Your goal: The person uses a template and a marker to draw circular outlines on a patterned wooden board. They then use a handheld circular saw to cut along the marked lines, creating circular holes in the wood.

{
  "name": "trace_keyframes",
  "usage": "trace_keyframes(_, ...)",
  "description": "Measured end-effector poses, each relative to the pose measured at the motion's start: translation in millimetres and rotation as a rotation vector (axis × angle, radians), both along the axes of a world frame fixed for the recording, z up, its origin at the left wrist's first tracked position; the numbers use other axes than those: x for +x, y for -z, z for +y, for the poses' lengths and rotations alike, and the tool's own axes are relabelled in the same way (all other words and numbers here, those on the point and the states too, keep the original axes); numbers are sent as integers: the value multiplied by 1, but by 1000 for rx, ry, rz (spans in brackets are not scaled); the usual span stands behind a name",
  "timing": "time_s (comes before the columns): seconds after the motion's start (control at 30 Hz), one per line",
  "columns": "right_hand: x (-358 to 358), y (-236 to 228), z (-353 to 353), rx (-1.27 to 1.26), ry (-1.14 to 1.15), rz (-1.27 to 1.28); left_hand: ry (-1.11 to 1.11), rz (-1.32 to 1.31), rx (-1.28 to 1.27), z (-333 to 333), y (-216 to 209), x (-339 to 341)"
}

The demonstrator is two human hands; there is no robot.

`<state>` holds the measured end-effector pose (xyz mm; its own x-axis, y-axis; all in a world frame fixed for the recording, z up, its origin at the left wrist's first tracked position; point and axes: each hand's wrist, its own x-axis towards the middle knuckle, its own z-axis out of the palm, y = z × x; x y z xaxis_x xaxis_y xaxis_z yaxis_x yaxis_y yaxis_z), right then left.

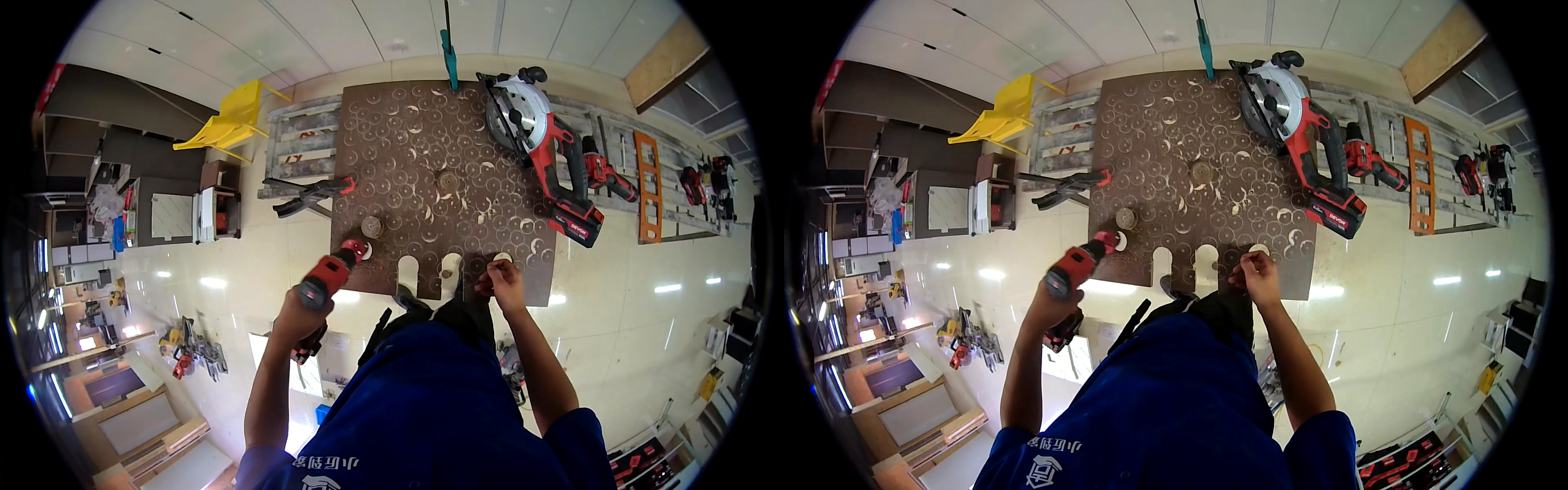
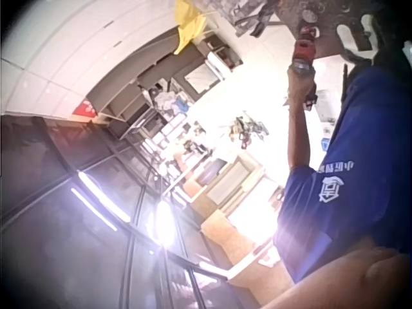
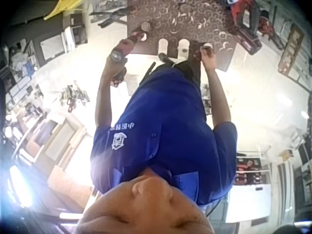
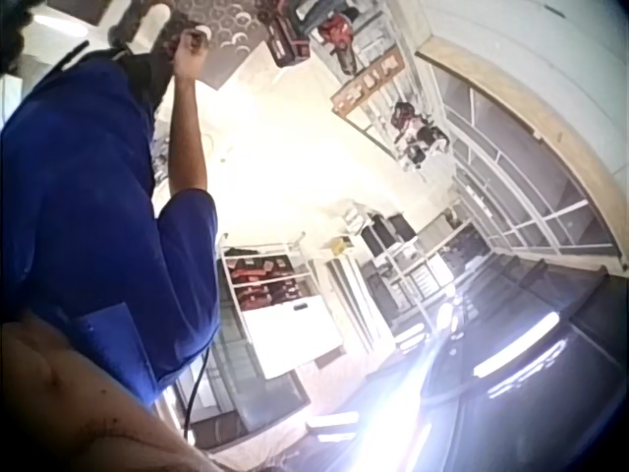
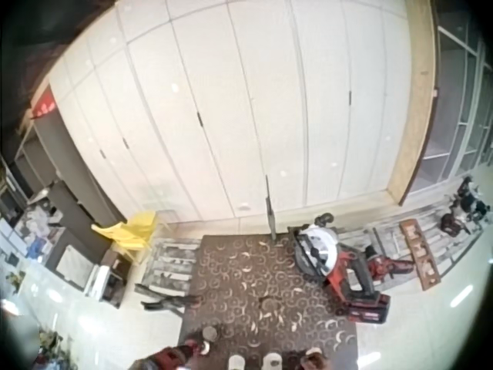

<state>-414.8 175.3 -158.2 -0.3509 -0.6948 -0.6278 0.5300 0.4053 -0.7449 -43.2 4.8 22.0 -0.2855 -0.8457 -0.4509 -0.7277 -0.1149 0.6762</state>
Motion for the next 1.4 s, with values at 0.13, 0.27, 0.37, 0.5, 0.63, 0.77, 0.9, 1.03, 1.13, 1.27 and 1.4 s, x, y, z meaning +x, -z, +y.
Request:
trace_keyframes(0.13,7,14,-9,-146,-75,236,-73,100,-102,-3,-2,24)
trace_keyframes(0.27,39,-10,-68,-292,-353,711,-328,251,85,27,-4,61)
trace_keyframes(0.37,81,-57,-129,-409,-715,1076,-453,296,80,63,7,86)
trace_keyframes(0.5,127,-71,-188,-385,-971,1383,-459,298,-9,97,35,117)
trace_keyframes(0.63,156,-50,-219,-353,-1110,1578,-520,223,-13,123,33,138)
trace_keyframes(0.77,159,-45,-229,-281,-1168,1527,-480,223,35,132,38,156)
trace_keyframes(0.9,99,-18,-220,-407,-480,646,-384,270,91,106,9,137)
trace_keyframes(1.03,44,-31,-167,-394,-91,522,-236,315,168,70,3,110)
trace_keyframes(1.13,15,-55,-117,-270,-273,1375,-63,358,-16,37,6,74)
trace_keyframes(1.27,-20,-54,-73,-46,-420,1553,83,582,-275,-17,15,-10)
trace_keyframes(1.4,-27,-39,-68,-16,-532,1657,131,601,-577,-88,63,-90)
